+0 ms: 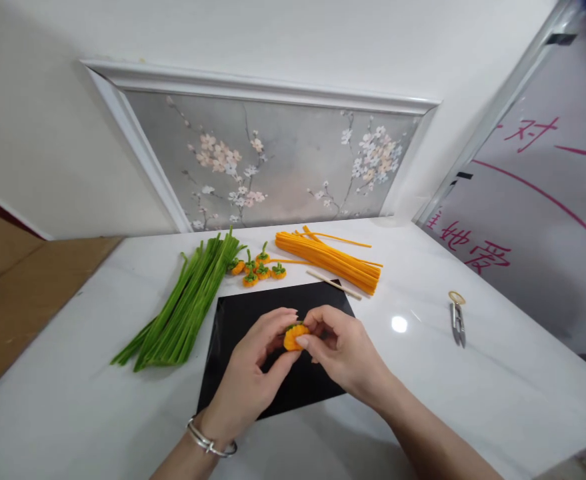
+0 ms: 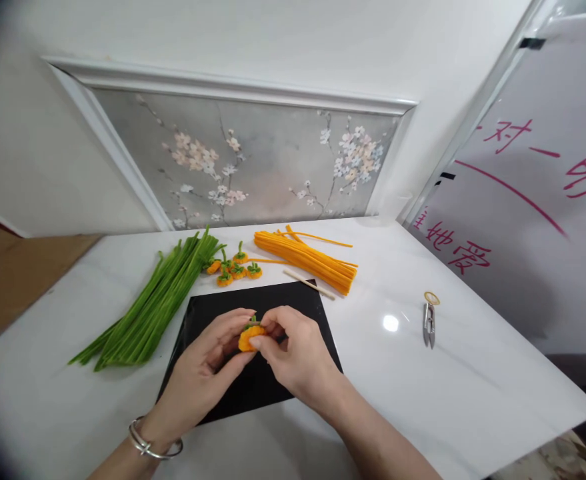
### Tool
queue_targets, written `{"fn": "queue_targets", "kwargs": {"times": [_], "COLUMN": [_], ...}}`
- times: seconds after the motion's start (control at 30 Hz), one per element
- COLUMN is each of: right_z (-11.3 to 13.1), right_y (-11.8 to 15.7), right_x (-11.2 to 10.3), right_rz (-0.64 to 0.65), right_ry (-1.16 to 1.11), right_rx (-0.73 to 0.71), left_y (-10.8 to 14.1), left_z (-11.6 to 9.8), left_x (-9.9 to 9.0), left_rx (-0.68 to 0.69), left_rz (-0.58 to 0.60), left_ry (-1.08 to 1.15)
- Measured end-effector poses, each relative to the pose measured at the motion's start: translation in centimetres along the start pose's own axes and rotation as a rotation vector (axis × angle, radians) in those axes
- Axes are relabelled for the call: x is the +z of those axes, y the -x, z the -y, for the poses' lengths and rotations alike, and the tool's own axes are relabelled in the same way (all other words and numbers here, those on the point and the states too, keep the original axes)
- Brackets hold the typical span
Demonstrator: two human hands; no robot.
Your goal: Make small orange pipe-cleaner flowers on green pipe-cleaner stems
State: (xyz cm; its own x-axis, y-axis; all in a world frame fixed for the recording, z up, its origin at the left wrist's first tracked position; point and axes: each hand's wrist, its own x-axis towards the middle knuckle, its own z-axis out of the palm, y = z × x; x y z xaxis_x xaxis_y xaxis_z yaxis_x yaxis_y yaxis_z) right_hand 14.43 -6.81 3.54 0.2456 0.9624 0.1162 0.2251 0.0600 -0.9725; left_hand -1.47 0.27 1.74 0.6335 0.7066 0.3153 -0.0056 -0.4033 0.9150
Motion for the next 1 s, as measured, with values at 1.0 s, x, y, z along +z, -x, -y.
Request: {"fn": "queue_targets", "kwargs": {"times": [1.0], "right_z": [-0.9], "right_y": [0.6], "right_x": [0.5], "right_rz": [-0.101], "right_ry": [0.055], "right_rx": [-0.243], "left_y": [-0.2], "left_z": [-1.6], "left_x": [-0.4], "left_rx": [-0.148], "left_rz": [-0.026], "left_ry": [0.172]}}
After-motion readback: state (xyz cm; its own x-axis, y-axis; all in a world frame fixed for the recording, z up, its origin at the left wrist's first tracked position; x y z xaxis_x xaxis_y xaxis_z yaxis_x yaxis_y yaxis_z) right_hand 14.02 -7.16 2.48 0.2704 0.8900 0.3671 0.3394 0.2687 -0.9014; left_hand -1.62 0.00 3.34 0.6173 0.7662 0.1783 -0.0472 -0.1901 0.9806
